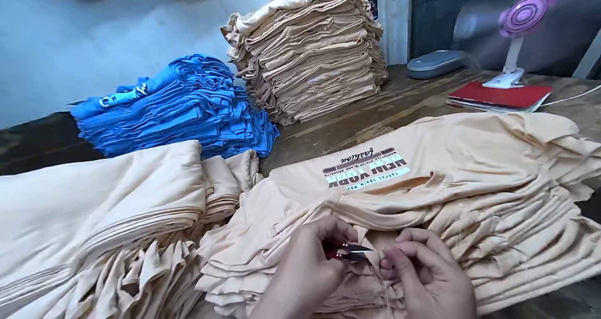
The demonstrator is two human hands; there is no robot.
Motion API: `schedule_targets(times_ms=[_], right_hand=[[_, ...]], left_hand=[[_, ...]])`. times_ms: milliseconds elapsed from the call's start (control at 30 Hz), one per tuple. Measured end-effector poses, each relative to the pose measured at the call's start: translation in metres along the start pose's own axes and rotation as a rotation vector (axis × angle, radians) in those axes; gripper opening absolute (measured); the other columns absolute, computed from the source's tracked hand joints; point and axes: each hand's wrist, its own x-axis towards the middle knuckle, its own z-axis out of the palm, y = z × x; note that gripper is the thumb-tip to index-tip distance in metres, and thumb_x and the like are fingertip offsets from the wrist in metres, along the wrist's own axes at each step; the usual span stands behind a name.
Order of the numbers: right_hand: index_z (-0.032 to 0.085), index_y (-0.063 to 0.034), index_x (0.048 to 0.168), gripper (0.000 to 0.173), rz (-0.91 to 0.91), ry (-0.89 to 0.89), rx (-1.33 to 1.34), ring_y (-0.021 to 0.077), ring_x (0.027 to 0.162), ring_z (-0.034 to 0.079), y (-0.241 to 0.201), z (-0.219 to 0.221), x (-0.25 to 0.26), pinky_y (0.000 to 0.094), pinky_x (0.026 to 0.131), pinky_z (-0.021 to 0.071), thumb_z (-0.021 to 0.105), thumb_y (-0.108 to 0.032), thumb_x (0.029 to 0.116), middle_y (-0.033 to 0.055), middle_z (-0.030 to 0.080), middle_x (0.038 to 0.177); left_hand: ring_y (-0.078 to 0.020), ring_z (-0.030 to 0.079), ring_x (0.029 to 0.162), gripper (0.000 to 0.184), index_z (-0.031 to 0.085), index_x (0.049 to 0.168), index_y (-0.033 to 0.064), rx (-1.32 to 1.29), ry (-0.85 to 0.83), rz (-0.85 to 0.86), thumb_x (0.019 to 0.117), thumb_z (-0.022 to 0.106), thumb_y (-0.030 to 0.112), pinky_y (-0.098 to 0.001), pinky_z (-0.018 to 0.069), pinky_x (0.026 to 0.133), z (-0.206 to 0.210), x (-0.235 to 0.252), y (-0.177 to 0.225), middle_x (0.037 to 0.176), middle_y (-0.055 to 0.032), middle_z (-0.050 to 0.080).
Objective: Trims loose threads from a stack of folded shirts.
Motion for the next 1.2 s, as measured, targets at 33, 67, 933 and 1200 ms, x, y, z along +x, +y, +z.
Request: schedule_targets(times_ms=[33,67,933,1200], right_hand=[[0.071,0.005,0.087,0.003,0.024,0.005,0.044,0.0114,0.072,0.072,-0.001,-0.001,0.0,0.0268,0.063,0.0672,0.072,0.003,0.0894,0.0131,0.062,0.105],[0.069,0.0054,0.088,0.004,0.031,0.01,0.071,0.0107,0.071,0.07,-0.002,-0.001,-0.001,0.0261,0.061,0.0666,0.07,0.003,0.0913,0.0129,0.061,0.106],[0.082,-0.0276,0.084,0.019,-0.328,-0.039,-0.622,0.0183,0.103,0.062,-0.002,0.011,-0.003,0.0447,0.09,0.0465,0.08,-0.046,0.0831,-0.0023,0.071,0.103],[0.07,-0.0154,0.073,0.037,-0.441,-0.237,-0.167,0.0161,0.094,0.063,0.007,-0.022,-0.017,0.0379,0.095,0.0453,0.068,-0.044,0.0955,0.0019,0.07,0.085]], left_hand=[[-0.0022,0.069,0.082,0.026,0.071,0.107,0.0177,0.147,0.05,0.088,0.083,0.08,0.021,-0.0216,0.0601,0.069,-0.001,-0.001,0.002,0.095,0.0088,0.072],[-0.0012,0.069,0.09,0.033,0.072,0.112,0.0198,0.293,0.093,0.189,0.0841,0.081,0.034,-0.0222,0.0611,0.076,-0.004,-0.002,0.004,0.102,0.0096,0.071],[-0.0013,0.048,0.063,0.031,0.065,0.085,0.0131,-0.001,-0.47,0.101,0.1077,0.051,0.028,-0.0195,0.0384,0.057,-0.031,0.042,-0.007,0.071,0.0065,0.052],[-0.0033,0.063,0.086,0.045,0.074,0.115,0.0193,0.197,-0.056,0.316,0.0861,0.078,0.053,-0.0209,0.0552,0.072,-0.039,0.014,-0.025,0.1,0.006,0.068]])
